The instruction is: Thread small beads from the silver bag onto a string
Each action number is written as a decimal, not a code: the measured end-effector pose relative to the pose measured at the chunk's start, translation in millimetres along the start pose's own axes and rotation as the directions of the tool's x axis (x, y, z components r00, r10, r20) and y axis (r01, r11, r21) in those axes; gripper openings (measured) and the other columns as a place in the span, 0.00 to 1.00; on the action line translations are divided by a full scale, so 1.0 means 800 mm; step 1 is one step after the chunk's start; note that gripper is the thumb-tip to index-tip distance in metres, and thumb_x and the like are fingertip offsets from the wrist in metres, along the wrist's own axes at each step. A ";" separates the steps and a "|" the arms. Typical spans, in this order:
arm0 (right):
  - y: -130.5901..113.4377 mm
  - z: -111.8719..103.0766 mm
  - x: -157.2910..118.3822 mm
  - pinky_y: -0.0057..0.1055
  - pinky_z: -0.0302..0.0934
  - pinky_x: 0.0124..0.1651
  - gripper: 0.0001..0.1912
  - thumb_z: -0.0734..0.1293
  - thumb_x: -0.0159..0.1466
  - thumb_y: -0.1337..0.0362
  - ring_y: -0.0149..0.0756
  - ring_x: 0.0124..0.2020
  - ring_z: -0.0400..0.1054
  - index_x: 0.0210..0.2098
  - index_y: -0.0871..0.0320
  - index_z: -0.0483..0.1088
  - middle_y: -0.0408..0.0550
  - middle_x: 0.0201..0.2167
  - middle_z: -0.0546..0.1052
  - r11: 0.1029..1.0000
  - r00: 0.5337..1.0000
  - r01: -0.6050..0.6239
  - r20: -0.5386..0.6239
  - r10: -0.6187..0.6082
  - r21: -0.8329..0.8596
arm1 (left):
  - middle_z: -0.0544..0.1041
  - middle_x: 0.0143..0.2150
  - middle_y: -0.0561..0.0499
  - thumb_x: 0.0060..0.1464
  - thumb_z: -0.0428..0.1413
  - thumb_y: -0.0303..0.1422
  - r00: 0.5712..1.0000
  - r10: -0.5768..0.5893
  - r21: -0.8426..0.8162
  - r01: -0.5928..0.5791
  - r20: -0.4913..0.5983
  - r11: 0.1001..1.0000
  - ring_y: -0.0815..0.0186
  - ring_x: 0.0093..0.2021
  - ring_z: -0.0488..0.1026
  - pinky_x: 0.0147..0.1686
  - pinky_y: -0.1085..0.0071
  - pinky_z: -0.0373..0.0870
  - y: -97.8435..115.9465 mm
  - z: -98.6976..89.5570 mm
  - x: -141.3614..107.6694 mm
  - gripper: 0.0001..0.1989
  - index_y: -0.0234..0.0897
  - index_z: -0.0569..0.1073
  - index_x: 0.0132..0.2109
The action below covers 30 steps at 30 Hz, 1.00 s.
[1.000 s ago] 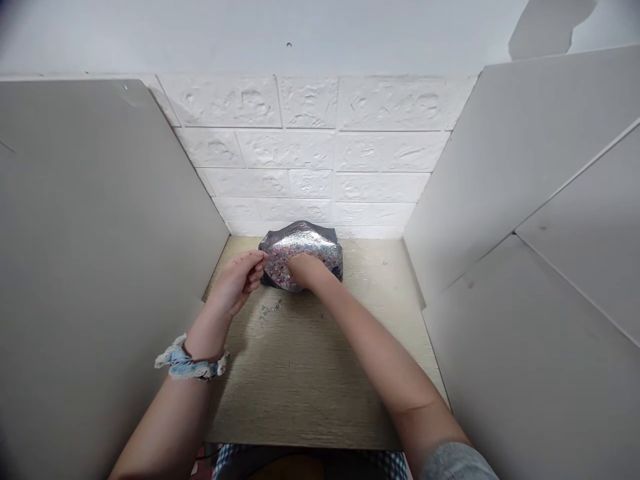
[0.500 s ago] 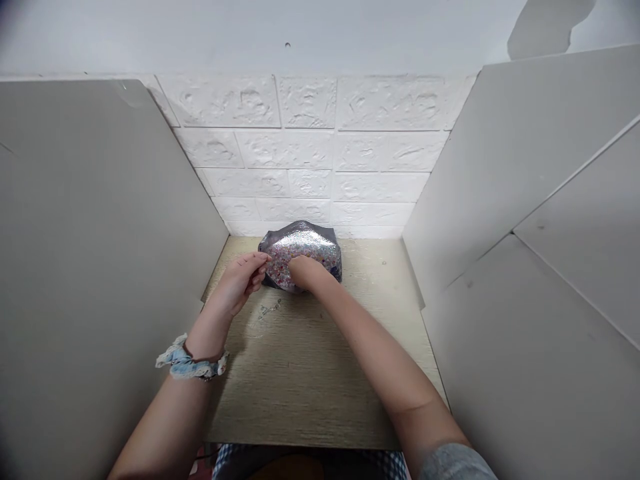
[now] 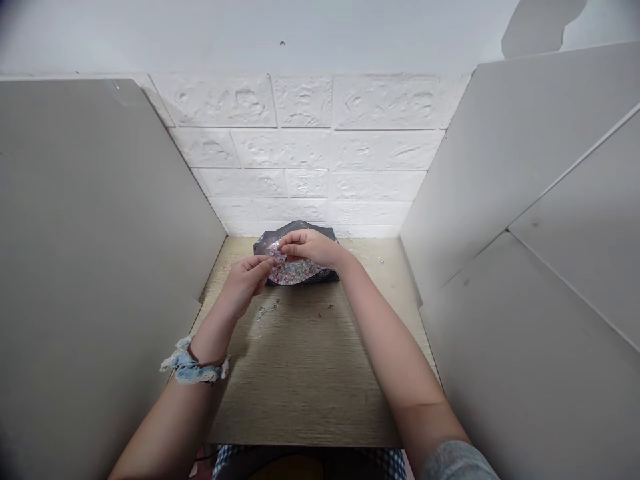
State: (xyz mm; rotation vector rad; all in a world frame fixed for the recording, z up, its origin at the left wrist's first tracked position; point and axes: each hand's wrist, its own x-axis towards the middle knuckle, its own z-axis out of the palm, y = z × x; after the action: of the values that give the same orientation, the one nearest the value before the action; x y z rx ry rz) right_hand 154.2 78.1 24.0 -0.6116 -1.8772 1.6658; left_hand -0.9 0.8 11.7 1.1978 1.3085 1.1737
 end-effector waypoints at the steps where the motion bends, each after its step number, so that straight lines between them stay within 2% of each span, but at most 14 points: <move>1: 0.001 0.002 0.001 0.24 0.58 0.36 0.11 0.66 0.53 0.61 0.25 0.31 0.63 0.31 0.62 0.67 0.43 0.29 0.69 0.999 1.000 -0.003 0.013 0.003 0.035 | 0.52 0.12 0.61 0.44 0.54 0.38 1.000 0.004 0.006 -0.004 0.006 1.000 0.79 0.13 0.46 0.13 0.79 0.40 0.000 0.000 0.000 0.12 0.31 0.69 0.29; 5: 0.004 0.005 0.003 0.26 0.60 0.40 0.09 0.66 0.53 0.63 0.25 0.33 0.65 0.32 0.62 0.68 0.44 0.30 0.71 0.995 0.998 -0.019 0.054 0.014 0.093 | 0.51 0.12 0.61 0.44 0.54 0.39 1.000 0.016 0.015 -0.017 0.006 1.000 0.79 0.13 0.45 0.14 0.78 0.40 0.001 0.001 0.000 0.12 0.31 0.69 0.28; 10: 0.006 0.005 0.003 0.29 0.61 0.43 0.09 0.66 0.54 0.63 0.27 0.34 0.67 0.32 0.62 0.68 0.45 0.31 0.72 0.995 0.996 -0.040 0.081 0.033 0.089 | 0.51 0.12 0.61 0.43 0.54 0.38 1.000 0.012 0.030 -0.012 -0.001 0.999 0.78 0.14 0.45 0.14 0.78 0.40 0.001 0.001 0.000 0.12 0.31 0.69 0.28; 16: 0.005 0.008 0.003 0.29 0.61 0.42 0.07 0.65 0.55 0.64 0.26 0.33 0.66 0.32 0.62 0.67 0.44 0.31 0.71 0.997 0.995 -0.061 0.086 0.057 0.055 | 0.51 0.12 0.61 0.43 0.54 0.39 1.000 0.005 0.037 -0.005 -0.005 0.999 0.78 0.13 0.45 0.14 0.78 0.41 0.001 0.001 -0.001 0.12 0.32 0.67 0.27; 22: 0.006 0.007 0.003 0.28 0.60 0.41 0.07 0.64 0.56 0.65 0.26 0.33 0.65 0.33 0.61 0.66 0.44 0.31 0.70 1.000 0.996 -0.024 0.087 0.024 -0.004 | 0.51 0.12 0.61 0.43 0.54 0.38 1.000 -0.023 0.020 0.023 -0.006 1.000 0.78 0.13 0.45 0.14 0.78 0.39 0.001 0.002 -0.001 0.11 0.32 0.67 0.26; 30: 0.005 0.007 0.001 0.27 0.59 0.41 0.08 0.65 0.54 0.65 0.26 0.33 0.64 0.33 0.61 0.66 0.44 0.31 0.69 0.999 0.996 -0.034 0.080 0.034 -0.001 | 0.51 0.12 0.61 0.43 0.54 0.38 0.999 -0.037 0.039 0.038 -0.018 0.999 0.78 0.13 0.45 0.14 0.78 0.39 0.001 0.001 -0.001 0.11 0.33 0.66 0.25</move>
State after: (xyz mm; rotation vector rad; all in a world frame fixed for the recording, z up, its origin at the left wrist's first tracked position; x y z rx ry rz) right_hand 149.6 75.1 19.6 -0.5872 -1.9323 1.7363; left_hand 0.2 0.1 12.4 1.1890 1.3676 1.1387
